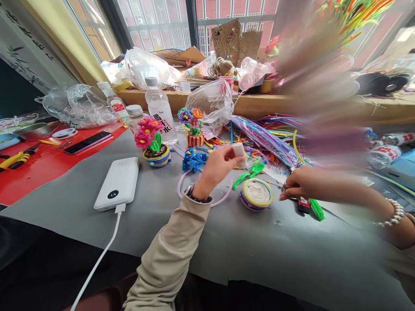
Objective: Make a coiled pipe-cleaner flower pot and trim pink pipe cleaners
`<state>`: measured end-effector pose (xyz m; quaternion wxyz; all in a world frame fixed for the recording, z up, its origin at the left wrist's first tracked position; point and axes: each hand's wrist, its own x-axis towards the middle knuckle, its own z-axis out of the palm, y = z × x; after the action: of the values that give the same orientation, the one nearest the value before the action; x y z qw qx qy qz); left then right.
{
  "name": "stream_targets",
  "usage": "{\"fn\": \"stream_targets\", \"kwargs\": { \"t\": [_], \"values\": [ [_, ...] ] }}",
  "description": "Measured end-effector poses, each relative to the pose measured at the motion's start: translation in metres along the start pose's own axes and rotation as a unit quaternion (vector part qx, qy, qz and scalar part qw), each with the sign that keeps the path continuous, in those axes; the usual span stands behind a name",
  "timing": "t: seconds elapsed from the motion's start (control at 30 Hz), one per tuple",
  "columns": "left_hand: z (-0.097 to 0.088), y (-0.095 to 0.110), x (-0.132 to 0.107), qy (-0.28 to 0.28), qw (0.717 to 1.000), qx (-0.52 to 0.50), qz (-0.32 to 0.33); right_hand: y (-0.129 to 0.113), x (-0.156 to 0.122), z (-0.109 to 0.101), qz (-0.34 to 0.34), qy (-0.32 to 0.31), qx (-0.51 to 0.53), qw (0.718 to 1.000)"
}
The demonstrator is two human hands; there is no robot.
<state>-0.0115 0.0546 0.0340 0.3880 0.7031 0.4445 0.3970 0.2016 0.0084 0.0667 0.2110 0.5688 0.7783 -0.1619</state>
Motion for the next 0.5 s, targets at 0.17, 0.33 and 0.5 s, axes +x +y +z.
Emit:
{"fn": "stream_targets", "kwargs": {
  "t": [0.17, 0.33, 0.5],
  "values": [
    [-0.061, 0.008, -0.018, 0.107, 0.931, 0.338, -0.092, 0.013, -0.004, 0.003, 0.115, 0.029, 0.031, 0.992],
    [-0.094, -0.004, -0.024, 0.133, 0.827, 0.517, -0.176, 0.026, 0.012, 0.015, 0.139, 0.072, 0.098, 0.983],
    [-0.101, -0.023, -0.016, 0.127, 0.817, 0.526, -0.198, 0.030, 0.029, 0.027, 0.100, 0.081, 0.173, 0.977]
  ]
}}
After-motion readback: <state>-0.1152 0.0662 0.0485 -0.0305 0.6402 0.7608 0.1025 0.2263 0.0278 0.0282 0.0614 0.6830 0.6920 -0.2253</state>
